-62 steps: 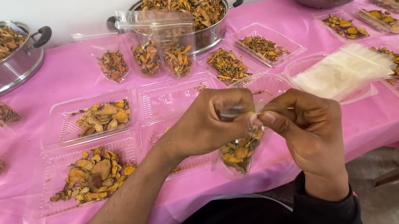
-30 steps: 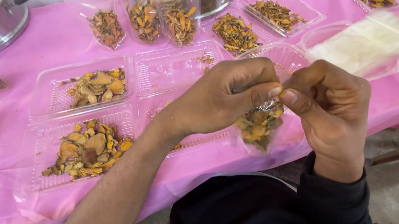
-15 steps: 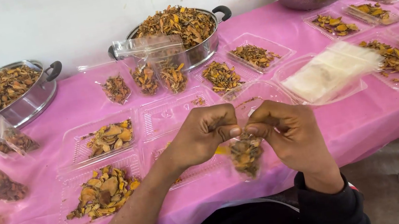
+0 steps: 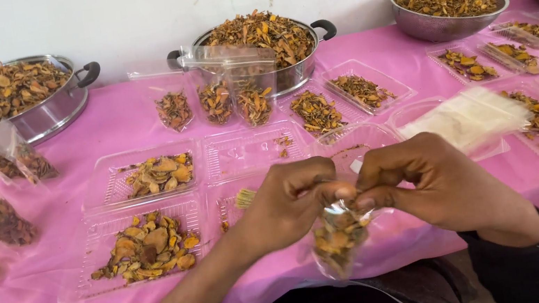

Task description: Sorting and cleaning dried tea leaves using a brush and packaging them into small plastic bags.

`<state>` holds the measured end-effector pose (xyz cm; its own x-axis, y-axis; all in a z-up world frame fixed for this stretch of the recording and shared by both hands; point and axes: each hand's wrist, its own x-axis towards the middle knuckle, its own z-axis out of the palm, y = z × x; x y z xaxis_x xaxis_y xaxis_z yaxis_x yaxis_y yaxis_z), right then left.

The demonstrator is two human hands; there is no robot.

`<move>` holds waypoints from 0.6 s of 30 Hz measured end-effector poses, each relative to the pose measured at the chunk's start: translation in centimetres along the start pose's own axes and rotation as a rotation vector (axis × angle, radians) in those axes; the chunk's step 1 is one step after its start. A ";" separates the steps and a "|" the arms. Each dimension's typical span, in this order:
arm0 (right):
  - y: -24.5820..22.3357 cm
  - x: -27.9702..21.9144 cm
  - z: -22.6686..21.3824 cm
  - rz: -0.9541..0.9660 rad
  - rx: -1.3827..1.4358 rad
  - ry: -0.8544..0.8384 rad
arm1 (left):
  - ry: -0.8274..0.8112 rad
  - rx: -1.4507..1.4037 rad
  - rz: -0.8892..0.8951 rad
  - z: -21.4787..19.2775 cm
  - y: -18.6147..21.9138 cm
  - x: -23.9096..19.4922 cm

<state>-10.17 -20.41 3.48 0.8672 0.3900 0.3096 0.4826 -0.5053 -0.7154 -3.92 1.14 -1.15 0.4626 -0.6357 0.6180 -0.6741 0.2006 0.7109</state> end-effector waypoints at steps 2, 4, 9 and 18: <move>-1.1 -0.2 0.2 -0.094 0.051 0.085 | -0.090 -0.454 -0.307 0.3 1.8 -2.1; -1.5 -0.6 1.1 -0.132 0.044 0.040 | -0.106 -0.379 -0.294 1.5 2.5 -3.9; -0.5 -0.9 1.6 -0.001 0.379 -0.367 | -0.177 -0.012 -0.268 1.7 5.1 -6.8; 0.6 5.1 -0.8 -0.019 0.348 -0.543 | -0.092 0.093 -0.602 0.9 3.0 -8.0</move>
<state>-5.35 -19.31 5.17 0.6295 0.7765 0.0285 0.3502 -0.2507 -0.9025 -10.18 6.12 -4.28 0.7284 -0.6802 0.0829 -0.3595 -0.2764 0.8913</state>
